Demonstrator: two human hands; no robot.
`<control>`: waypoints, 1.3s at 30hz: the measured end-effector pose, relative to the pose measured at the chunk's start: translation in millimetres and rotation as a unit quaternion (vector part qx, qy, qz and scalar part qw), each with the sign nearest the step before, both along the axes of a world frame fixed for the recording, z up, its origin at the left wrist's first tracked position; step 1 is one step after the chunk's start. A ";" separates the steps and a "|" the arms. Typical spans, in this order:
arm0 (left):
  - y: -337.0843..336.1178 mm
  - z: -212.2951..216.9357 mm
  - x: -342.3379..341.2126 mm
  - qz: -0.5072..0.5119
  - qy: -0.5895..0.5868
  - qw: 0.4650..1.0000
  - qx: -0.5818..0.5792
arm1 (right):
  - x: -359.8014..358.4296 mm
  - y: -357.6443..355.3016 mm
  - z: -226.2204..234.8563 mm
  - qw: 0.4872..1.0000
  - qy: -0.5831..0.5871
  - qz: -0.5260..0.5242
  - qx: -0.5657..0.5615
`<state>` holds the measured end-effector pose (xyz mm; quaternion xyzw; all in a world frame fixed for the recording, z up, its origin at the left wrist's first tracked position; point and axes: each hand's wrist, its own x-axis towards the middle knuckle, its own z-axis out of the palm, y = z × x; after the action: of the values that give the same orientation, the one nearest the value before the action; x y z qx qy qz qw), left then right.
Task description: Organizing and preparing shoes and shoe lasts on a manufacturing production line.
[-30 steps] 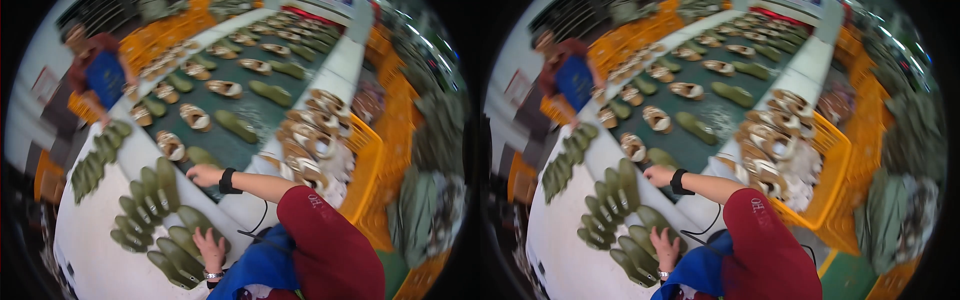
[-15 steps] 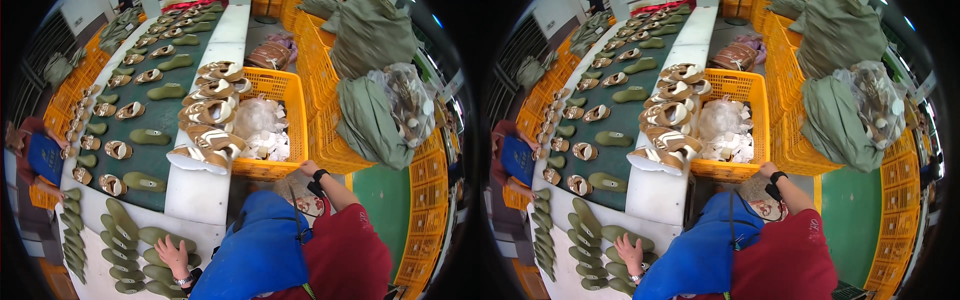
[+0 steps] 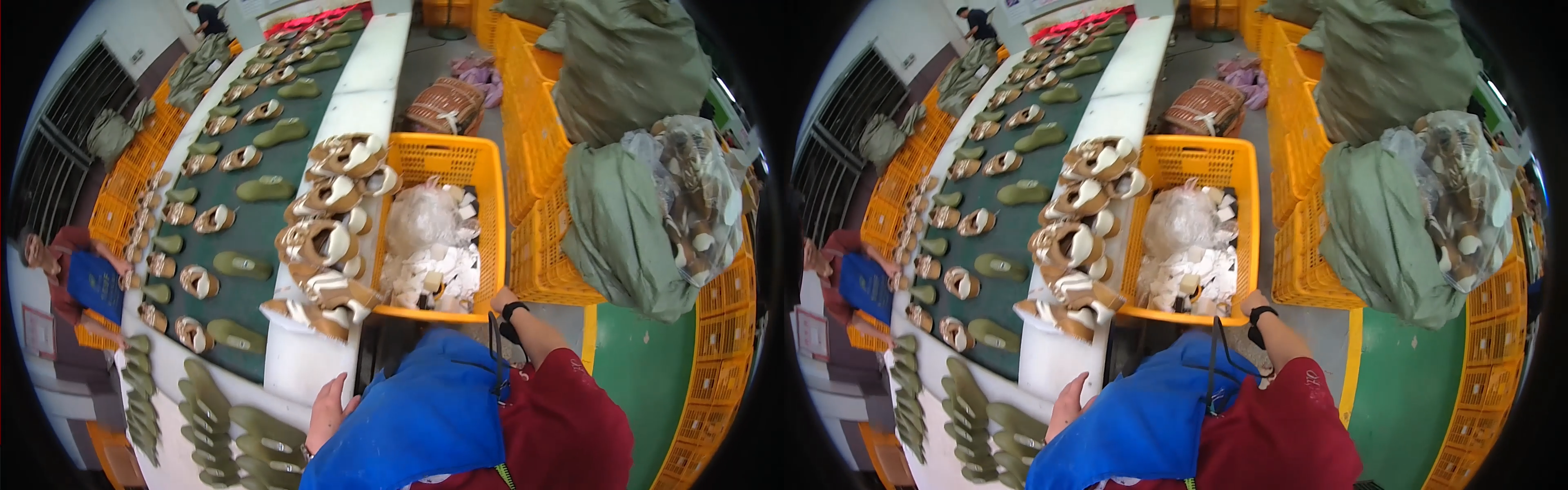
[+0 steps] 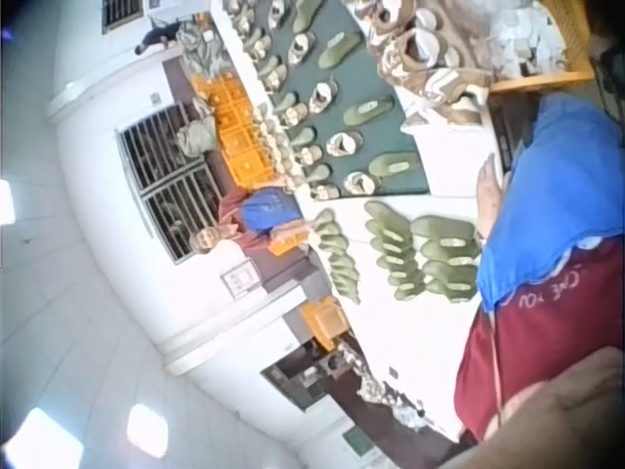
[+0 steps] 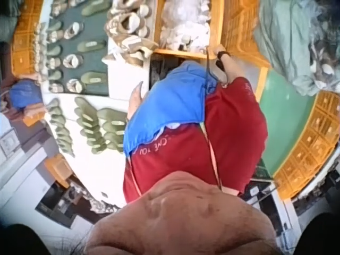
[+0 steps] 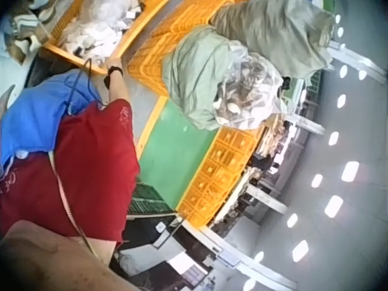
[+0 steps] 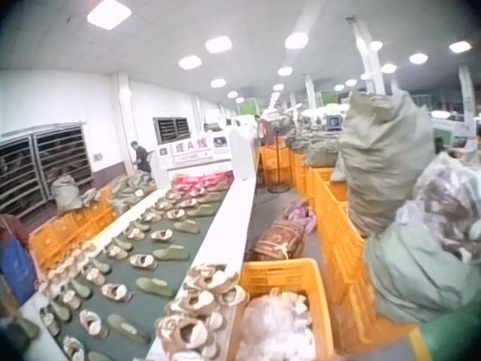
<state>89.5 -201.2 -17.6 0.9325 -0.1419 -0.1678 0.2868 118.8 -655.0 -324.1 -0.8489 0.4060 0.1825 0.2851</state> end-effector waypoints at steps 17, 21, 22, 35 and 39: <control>-58.5 -4.4 105.5 -0.243 0.117 0.962 -0.033 | -147.2 -23.6 72.2 0.983 0.084 -0.028 0.162; -79.8 12.5 119.6 -0.282 0.109 0.953 -0.026 | -143.3 -50.1 111.8 0.980 0.065 -0.050 0.181; -84.4 16.0 120.6 -0.292 0.106 0.950 -0.019 | -130.2 -61.7 126.7 0.986 0.046 -0.024 0.161; -238.0 69.4 105.2 -0.315 0.098 0.943 0.053 | 57.0 -311.2 599.8 0.838 -0.189 0.327 -0.395; -305.8 97.1 98.3 -0.284 0.027 0.958 0.034 | 113.1 -392.2 691.9 0.741 -0.249 0.179 -0.597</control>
<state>187.9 -507.1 79.5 0.8580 -0.3873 -0.2725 0.1990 231.8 -1047.3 367.8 -0.9176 0.1864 -0.2678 -0.2272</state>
